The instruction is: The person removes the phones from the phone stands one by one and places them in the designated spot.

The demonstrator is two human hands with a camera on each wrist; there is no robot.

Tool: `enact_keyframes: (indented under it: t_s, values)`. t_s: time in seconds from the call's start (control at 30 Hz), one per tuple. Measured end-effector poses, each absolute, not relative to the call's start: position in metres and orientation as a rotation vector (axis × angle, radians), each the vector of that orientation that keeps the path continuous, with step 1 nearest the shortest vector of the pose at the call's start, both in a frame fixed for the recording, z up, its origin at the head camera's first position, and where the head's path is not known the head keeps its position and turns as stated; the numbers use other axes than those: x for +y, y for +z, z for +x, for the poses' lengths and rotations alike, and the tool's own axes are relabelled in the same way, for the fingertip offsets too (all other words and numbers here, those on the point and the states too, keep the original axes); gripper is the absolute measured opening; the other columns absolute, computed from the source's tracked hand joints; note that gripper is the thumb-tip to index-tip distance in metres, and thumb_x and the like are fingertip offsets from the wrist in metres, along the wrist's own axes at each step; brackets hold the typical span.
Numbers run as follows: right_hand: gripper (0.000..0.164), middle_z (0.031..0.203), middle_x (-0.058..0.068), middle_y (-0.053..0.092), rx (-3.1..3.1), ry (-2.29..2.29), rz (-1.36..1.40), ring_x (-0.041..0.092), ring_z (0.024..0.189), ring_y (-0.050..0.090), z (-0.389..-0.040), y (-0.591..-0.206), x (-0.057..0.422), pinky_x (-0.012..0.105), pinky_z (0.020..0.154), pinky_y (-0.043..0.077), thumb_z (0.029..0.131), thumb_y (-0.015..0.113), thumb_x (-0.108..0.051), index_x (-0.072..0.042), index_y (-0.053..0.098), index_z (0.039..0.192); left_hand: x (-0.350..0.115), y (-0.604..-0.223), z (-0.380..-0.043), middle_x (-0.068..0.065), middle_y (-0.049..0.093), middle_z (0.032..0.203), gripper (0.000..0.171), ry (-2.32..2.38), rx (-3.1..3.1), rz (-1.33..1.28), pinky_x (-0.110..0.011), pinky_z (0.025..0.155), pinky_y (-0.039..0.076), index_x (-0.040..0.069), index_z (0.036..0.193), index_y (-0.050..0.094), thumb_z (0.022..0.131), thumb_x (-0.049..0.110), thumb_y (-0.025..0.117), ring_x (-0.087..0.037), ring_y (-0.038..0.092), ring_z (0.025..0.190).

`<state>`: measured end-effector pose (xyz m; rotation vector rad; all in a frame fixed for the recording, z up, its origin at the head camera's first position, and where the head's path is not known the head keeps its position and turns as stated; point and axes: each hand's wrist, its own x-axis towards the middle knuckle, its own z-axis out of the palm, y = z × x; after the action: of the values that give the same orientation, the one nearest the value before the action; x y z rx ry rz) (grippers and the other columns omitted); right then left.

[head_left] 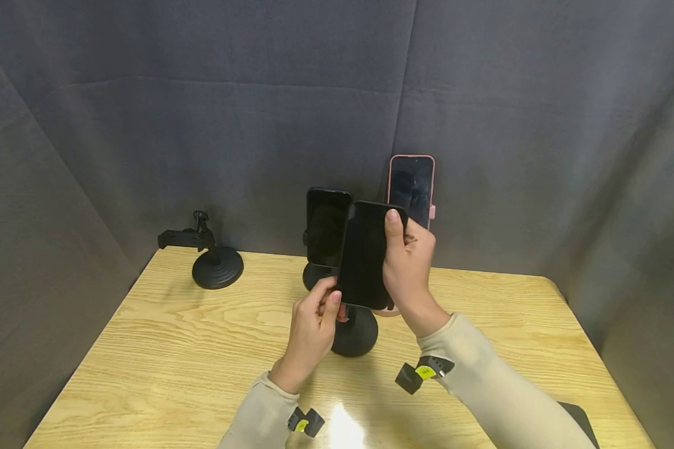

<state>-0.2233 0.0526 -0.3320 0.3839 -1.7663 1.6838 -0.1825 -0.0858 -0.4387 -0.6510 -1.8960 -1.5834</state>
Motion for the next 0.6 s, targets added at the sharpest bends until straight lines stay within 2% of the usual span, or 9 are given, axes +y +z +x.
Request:
enact_keyframes:
  t_s: [0.33, 0.6]
  values:
    - [0.064, 0.068, -0.025, 0.068, -1.728, 1.739, 0.356, -0.006, 0.059, 0.064, -0.2208, -0.3325, 0.0529, 0.013, 0.055, 0.051, 0.103, 0.058, -0.043, 0.018, 0.068, 0.083, -0.0851, -0.4389, -0.1826, -0.012, 0.064, 0.063, 0.014, -1.62, -1.893, -0.648, -0.022, 0.056, 0.059, -0.002, 0.109, 0.065, 0.104, 0.005, 0.054, -0.02, 0.064, 0.054]
    - [0.062, 0.072, -0.023, 0.071, -1.667, 1.782, 0.344, -0.004, 0.063, 0.067, -0.221, -0.3342, 0.0525, 0.014, 0.058, 0.055, 0.103, 0.058, -0.039, 0.02, 0.066, 0.088, -0.0849, -0.4385, -0.1825, -0.014, 0.064, 0.064, 0.016, -1.642, -1.888, -0.645, -0.022, 0.055, 0.059, -0.003, 0.112, 0.065, 0.104, 0.005, 0.054, -0.022, 0.064, 0.054]
